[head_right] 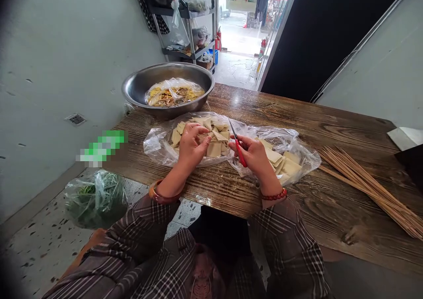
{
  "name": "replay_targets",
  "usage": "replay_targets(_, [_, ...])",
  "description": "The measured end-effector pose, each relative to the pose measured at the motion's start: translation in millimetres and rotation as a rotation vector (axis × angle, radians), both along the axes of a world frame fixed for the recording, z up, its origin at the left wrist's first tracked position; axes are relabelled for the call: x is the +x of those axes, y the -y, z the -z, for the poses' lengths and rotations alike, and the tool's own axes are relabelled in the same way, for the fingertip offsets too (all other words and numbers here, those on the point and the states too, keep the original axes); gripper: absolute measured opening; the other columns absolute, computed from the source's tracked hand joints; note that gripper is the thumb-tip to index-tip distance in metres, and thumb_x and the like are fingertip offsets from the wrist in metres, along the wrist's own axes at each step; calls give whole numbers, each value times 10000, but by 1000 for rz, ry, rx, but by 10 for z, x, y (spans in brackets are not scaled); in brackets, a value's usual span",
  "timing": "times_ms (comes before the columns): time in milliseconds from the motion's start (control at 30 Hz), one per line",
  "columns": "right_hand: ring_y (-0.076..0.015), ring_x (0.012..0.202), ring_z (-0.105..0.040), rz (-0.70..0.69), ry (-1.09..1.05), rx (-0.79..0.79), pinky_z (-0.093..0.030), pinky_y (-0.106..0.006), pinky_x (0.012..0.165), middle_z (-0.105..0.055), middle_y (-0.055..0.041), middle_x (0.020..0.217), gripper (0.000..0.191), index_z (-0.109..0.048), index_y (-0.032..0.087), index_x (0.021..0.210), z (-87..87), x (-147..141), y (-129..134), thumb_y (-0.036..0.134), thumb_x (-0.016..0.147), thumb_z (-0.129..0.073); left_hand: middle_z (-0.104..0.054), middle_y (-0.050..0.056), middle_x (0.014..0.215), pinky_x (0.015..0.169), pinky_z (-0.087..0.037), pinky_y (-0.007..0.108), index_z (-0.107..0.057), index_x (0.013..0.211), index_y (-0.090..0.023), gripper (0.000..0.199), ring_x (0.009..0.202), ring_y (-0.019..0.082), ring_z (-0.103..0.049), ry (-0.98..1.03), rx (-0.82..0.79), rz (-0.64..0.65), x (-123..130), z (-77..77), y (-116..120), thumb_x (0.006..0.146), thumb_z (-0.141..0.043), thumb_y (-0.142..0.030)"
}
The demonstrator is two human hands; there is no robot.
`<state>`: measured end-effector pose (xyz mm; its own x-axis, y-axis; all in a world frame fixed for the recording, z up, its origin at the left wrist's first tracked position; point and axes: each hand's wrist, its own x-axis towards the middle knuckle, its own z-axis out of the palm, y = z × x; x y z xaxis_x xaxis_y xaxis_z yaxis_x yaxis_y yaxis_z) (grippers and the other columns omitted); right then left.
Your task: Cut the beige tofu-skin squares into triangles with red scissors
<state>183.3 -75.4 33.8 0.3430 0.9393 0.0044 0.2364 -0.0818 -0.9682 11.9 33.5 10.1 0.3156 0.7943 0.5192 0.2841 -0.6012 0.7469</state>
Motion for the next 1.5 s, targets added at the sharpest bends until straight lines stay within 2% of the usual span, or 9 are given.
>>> replay_targets(100, [-79, 463, -455, 10, -13, 10, -339, -228, 428, -577, 24, 611, 699, -720, 116, 1191, 3, 3, 0, 635, 724, -749, -619, 107, 969, 947, -446, 479, -696, 850, -178, 116, 1015, 297, -553, -347, 101, -58, -21, -54, 55, 802, -738, -275])
replay_targets(233, [-73, 451, -452, 30, -41, 19, -333, -218, 415, -583, 31, 606, 679, -722, 125, 1186, 11, -1, -2, 614, 716, -763, -636, 134, 1063, 940, -431, 476, -711, 996, -172, 279, 1061, 327, -529, -624, 164, -29, -33, -116, 105, 822, -735, -389])
replay_targets(500, [-68, 444, -444, 34, -40, 18, -332, -214, 409, -581, 34, 607, 680, -720, 114, 1184, 22, 15, -15, 615, 726, -756, -656, 111, 998, 890, -431, 410, -622, 863, -177, 218, 998, 287, -558, -683, 195, 86, -21, -133, 124, 803, -768, -327])
replay_targets(633, [-74, 456, -462, 39, -31, 38, -354, -215, 418, -584, 32, 612, 684, -726, 116, 1167, 34, 32, -20, 633, 719, -757, -623, 38, 791, 717, -409, 328, -571, 784, -181, 188, 761, 197, -551, -509, 35, 179, -1, -83, 115, 798, -753, -228])
replay_targets(767, [-77, 456, -471, 50, -43, 55, -366, -214, 420, -598, 26, 613, 673, -722, 123, 1186, 43, 40, -11, 622, 736, -756, -543, -29, 654, 602, -376, 261, -545, 712, -179, 256, 600, 115, -493, -12, -213, 144, 12, -43, 59, 731, -791, -248])
replay_targets(867, [-77, 449, -476, 35, -56, 65, -376, -217, 423, -604, 24, 611, 662, -723, 126, 1190, 35, 33, 0, 613, 743, -757, -568, -40, 654, 517, -391, 223, -571, 774, -175, 331, 536, 91, -523, 388, -537, 176, 8, -59, 25, 675, -830, -357])
replay_targets(967, [-77, 440, -473, -1, -62, 55, -378, -220, 423, -596, 26, 608, 676, -714, 125, 1214, 17, 14, 9, 607, 743, -757, -628, -31, 685, 489, -436, 201, -605, 852, -161, 445, 529, 90, -583, 592, -746, 252, -3, -93, 17, 589, -887, -383])
replay_targets(1167, [-92, 481, -481, -103, -20, 7, -403, -232, 455, -605, 9, 645, 689, -705, 140, 1247, 12, -14, 21, 624, 758, -726, -695, 1, 747, 595, -524, 200, -677, 878, -133, 418, 604, 87, -638, 716, -788, 280, -16, -100, 1, 578, -901, -318])
replay_targets(1500, [-130, 608, -483, -247, 254, 39, -393, -259, 559, -609, -17, 685, 597, -735, 139, 1238, 57, 33, 67, 581, 842, -671, -660, -15, 680, 488, -417, 159, -657, 845, -139, 386, 571, 72, -620, 807, -799, 348, -26, -103, -18, 603, -902, -314])
